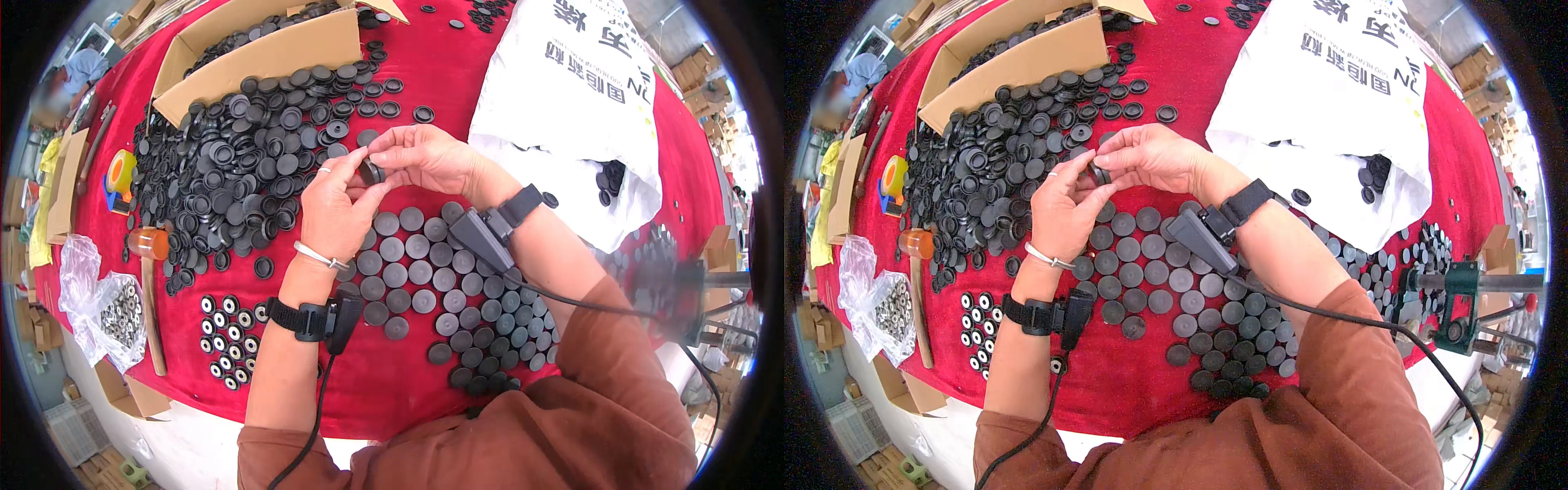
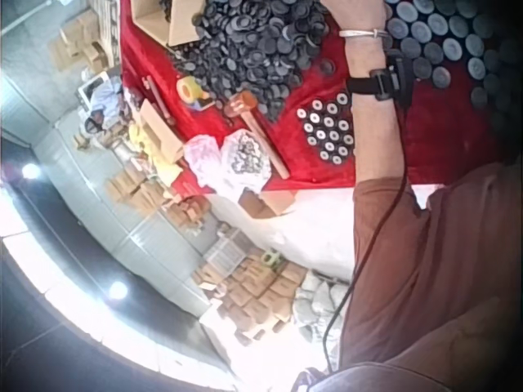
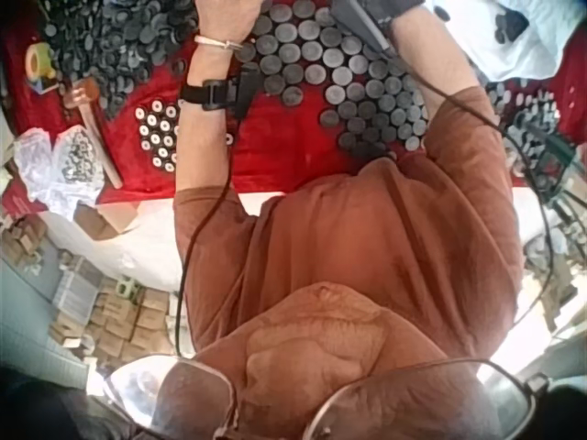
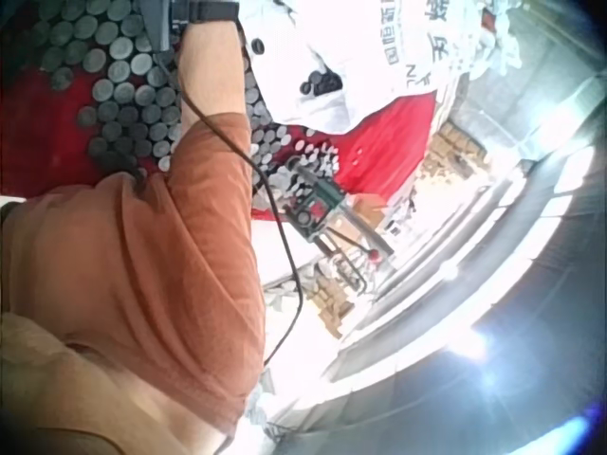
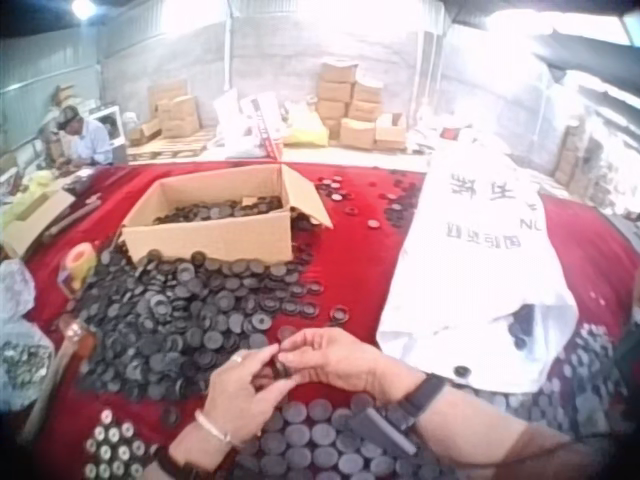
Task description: The person picks up black rubber caps and places them onto metal bearings on a red table. They continue the process by gathering more caps from a white bag and a cardboard box to press onto the remaining bearings.
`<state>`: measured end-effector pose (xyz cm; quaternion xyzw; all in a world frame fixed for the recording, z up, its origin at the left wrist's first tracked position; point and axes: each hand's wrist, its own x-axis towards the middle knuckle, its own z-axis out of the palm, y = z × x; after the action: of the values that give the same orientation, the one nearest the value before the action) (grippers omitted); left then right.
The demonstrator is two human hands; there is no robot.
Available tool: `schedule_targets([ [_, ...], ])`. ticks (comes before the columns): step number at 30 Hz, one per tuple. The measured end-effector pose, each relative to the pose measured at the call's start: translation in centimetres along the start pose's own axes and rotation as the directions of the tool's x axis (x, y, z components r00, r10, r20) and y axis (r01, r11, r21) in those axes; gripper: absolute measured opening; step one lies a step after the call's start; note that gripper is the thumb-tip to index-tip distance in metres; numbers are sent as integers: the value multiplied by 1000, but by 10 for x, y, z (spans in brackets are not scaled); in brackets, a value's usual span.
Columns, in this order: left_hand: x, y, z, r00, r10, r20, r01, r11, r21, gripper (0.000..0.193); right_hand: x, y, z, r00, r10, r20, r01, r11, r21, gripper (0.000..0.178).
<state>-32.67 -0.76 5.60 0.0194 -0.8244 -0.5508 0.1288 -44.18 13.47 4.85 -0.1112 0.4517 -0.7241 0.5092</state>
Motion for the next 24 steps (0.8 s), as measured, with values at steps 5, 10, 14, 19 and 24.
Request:
schedule_targets([
  [5, -5, -12, 10, 997, -79, -15, 71, 952, -298, 45, -11, 2, 2, 994, -68, -86, 54, 986, -158, 20],
  [10, -9, -16, 16, 998, -55, -34, 38, 924, -380, 46, -25, 5, 12, 975, -111, -192, 87, 988, -130, 22],
  [14, -14, -11, 17, 995, -90, 30, 94, 893, -441, 47, -32, 11, 12, 934, -258, -246, 182, 939, -291, 24],
  [19, -24, -9, 15, 993, -113, 44, 116, 781, -613, 44, -45, 14, 24, 945, -276, -175, 140, 826, -546, 23],
  [24, -35, 4, 17, 984, -179, -10, 130, 749, -650, 36, -59, 18, 32, 906, -403, -130, 212, 698, -684, 28],
])
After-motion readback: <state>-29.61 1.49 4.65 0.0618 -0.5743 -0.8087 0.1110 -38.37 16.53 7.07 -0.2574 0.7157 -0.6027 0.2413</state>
